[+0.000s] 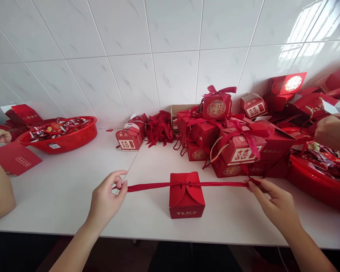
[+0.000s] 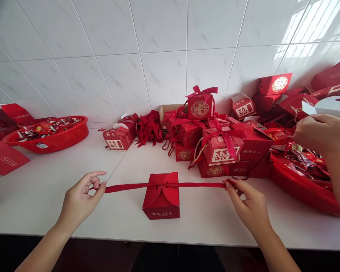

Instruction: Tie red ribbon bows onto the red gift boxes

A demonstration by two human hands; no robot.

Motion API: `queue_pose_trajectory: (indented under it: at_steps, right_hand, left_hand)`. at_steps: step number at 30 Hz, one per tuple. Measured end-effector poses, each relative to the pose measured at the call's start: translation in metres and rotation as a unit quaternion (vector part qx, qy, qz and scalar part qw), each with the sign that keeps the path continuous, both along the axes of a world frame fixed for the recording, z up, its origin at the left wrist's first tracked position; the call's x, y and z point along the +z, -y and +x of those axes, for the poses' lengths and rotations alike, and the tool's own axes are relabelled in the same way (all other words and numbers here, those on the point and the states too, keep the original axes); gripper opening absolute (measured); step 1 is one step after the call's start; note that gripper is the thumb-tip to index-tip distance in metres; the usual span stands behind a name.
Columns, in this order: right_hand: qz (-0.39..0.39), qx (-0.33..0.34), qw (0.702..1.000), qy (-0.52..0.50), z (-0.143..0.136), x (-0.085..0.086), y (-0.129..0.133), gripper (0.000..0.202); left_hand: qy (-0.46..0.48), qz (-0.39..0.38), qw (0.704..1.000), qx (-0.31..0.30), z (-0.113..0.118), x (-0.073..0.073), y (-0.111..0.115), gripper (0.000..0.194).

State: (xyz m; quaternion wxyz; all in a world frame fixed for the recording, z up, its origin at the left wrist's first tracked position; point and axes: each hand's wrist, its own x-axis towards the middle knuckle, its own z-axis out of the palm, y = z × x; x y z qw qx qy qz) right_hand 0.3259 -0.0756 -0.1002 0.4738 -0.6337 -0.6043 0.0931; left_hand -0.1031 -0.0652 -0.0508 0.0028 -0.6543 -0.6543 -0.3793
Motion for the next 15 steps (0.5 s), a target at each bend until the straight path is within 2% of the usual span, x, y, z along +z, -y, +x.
queue_pose_trajectory:
  at_steps: [6, 15]
  right_hand:
    - [-0.057, -0.012, 0.998, -0.014, 0.002, -0.009, -0.001, 0.030]
    - [-0.091, -0.044, 0.993, -0.059, 0.009, -0.017, 0.000, 0.035]
  left_hand:
    - [-0.012, -0.066, 0.998, -0.010, -0.005, -0.017, -0.004, 0.018]
    - [0.009, -0.078, 0.997, -0.018, -0.008, -0.027, -0.005, 0.018]
